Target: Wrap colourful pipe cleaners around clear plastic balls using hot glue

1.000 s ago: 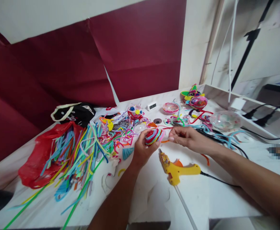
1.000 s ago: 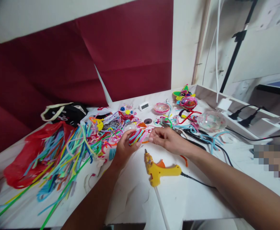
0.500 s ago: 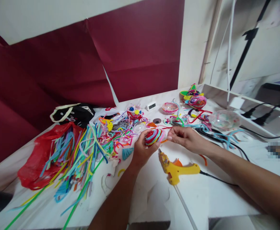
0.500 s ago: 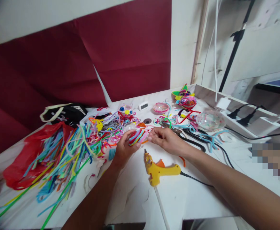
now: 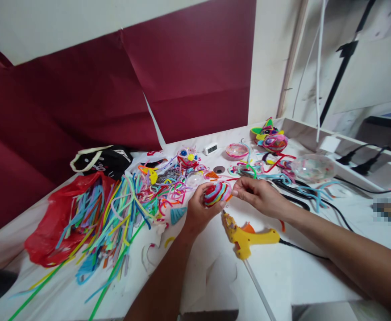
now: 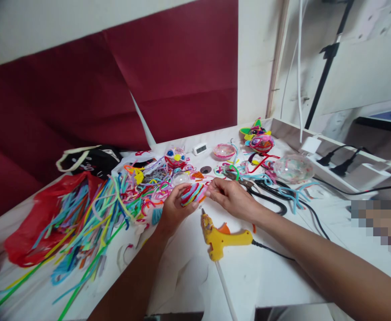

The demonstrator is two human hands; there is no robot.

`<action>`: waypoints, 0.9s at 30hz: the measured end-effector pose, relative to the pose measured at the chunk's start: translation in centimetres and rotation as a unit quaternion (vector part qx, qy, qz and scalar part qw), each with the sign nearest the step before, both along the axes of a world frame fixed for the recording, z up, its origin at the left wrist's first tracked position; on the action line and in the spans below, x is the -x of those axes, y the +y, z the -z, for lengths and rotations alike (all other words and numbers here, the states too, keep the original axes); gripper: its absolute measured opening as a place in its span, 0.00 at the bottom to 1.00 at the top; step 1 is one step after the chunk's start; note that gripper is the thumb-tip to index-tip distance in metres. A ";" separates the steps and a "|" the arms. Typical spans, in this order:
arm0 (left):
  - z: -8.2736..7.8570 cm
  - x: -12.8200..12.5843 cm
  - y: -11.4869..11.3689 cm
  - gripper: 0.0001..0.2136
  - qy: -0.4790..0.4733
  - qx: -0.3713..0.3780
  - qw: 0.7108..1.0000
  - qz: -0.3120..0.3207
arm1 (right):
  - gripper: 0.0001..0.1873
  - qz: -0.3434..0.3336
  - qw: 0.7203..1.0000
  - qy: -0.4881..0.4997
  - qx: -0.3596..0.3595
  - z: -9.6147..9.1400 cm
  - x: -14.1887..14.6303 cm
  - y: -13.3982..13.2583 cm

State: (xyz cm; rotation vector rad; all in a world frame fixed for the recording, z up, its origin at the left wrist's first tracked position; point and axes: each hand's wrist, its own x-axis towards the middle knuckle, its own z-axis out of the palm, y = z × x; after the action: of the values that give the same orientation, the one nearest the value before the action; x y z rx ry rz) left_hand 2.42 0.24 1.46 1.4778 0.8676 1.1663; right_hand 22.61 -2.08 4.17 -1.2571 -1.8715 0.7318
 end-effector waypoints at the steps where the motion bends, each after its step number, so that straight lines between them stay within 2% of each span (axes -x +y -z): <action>1: -0.1 0.0 -0.1 0.25 -0.001 0.004 1.000 0.001 | 0.16 0.003 1.000 -0.005 -0.002 0.0 0.0 0.0; 16: -0.6 0.0 -0.3 0.26 0.005 0.009 1.000 0.001 | 0.16 0.013 1.000 -0.011 -0.012 0.3 0.6 -0.1; 21: -0.1 0.2 -0.2 0.25 0.034 -0.026 0.999 -0.005 | 0.17 0.009 1.000 -0.004 -0.006 0.4 0.9 -0.2; 27: 0.2 0.4 0.0 0.23 0.083 -0.076 0.993 -0.043 | 0.17 0.024 0.999 0.016 -0.023 0.9 1.2 -0.2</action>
State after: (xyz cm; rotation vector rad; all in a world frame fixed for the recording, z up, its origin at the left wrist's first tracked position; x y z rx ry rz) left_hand 2.00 0.24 1.22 1.6939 0.9816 1.2071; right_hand 21.43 -2.26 3.30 -1.2505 -1.8160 0.6766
